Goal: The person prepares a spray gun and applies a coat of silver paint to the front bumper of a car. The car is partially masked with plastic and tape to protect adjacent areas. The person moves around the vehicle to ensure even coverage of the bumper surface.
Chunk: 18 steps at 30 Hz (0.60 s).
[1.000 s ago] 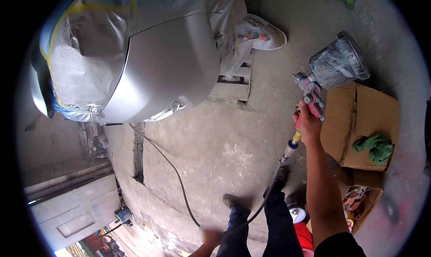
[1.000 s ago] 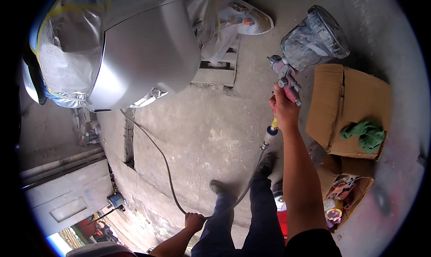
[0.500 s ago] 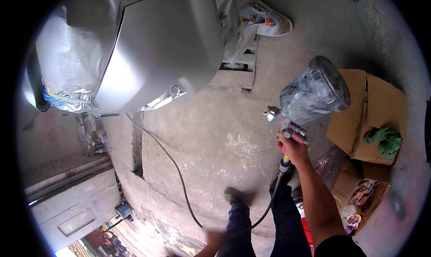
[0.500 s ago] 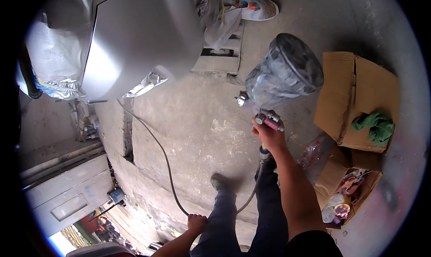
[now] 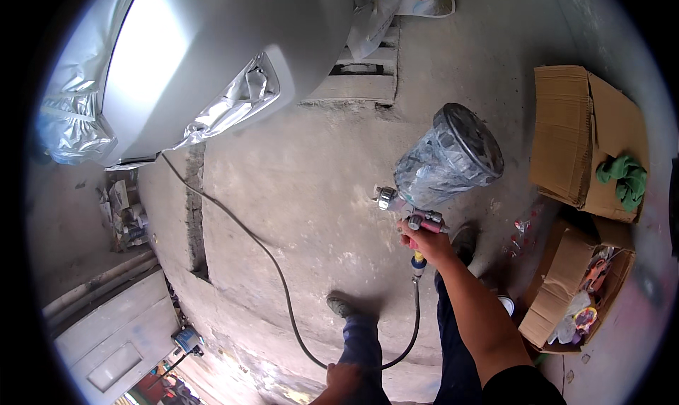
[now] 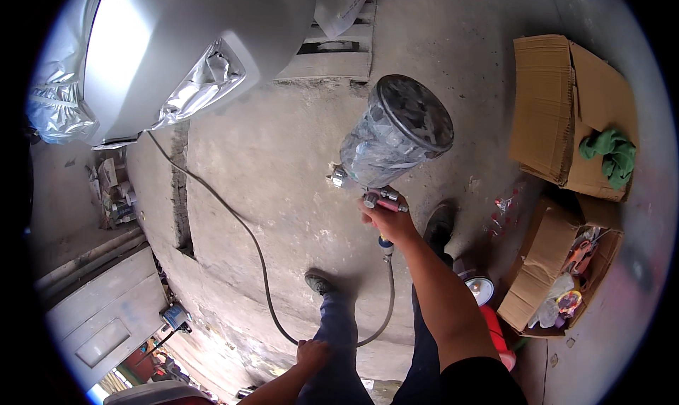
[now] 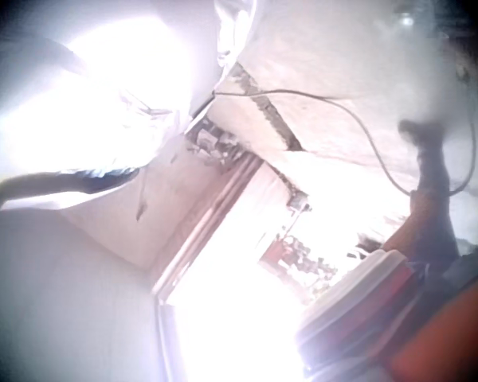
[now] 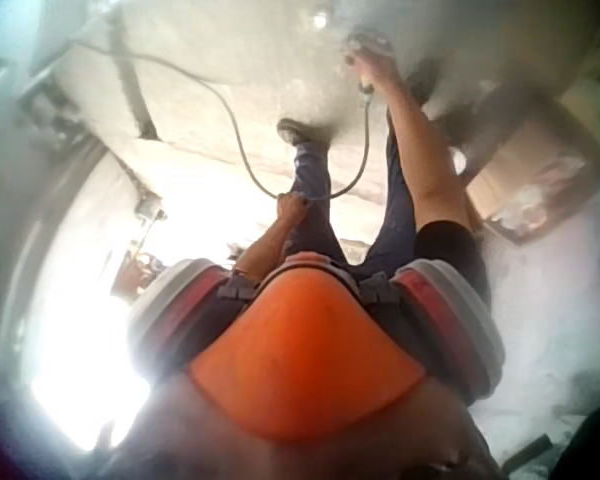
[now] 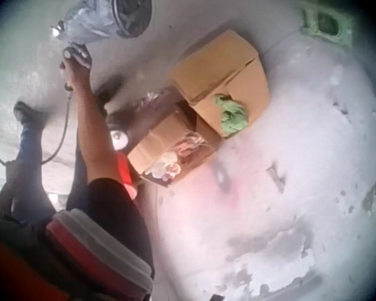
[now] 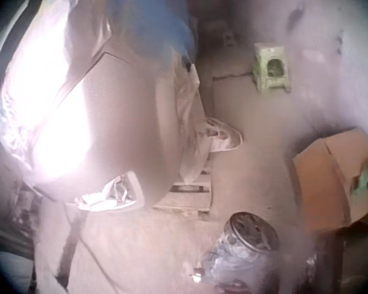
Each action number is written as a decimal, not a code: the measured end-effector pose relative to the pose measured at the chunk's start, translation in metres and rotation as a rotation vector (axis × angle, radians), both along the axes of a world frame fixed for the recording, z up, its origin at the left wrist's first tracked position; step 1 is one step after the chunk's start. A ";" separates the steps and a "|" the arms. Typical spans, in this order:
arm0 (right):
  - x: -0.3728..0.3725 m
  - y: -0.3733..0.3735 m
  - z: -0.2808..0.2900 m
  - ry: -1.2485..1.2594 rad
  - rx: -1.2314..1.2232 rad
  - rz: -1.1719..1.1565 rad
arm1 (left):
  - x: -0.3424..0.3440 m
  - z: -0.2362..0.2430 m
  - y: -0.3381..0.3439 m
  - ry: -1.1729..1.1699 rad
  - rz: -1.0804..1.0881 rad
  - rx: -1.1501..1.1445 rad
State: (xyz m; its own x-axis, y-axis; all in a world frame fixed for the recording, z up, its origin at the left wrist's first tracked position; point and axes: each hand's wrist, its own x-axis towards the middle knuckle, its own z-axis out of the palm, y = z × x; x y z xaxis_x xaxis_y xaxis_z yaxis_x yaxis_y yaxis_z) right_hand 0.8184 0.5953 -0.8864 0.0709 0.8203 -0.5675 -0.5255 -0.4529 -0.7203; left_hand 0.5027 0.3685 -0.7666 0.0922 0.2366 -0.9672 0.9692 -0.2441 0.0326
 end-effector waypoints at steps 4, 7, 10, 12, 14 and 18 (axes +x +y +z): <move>0.003 0.030 -0.016 -0.005 -0.040 -0.246 | -0.031 -0.006 -0.025 0.003 0.006 0.056; 0.051 0.084 -0.029 -0.122 0.020 -0.485 | -0.031 -0.024 -0.019 -0.043 0.161 0.163; 0.075 0.121 -0.056 -0.258 0.066 -0.588 | -0.018 -0.046 0.001 -0.072 0.187 0.188; 0.064 0.128 -0.073 -0.222 0.053 -0.577 | -0.007 -0.058 0.015 -0.078 0.156 0.169; 0.026 0.125 -0.086 -0.171 0.062 -0.547 | -0.005 -0.059 0.018 -0.072 0.146 0.153; -0.094 0.062 -0.093 0.048 -0.038 -0.269 | -0.018 -0.052 0.009 -0.074 0.185 0.126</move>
State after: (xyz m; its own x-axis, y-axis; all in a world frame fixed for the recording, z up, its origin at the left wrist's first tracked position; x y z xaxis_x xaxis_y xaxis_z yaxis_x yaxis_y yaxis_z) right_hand 0.7247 0.6577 -0.9797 0.2553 0.7537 -0.6056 -0.6635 -0.3190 -0.6767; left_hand 0.4848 0.3773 -0.8186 0.1052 0.3741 -0.9214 0.9939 -0.0692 0.0854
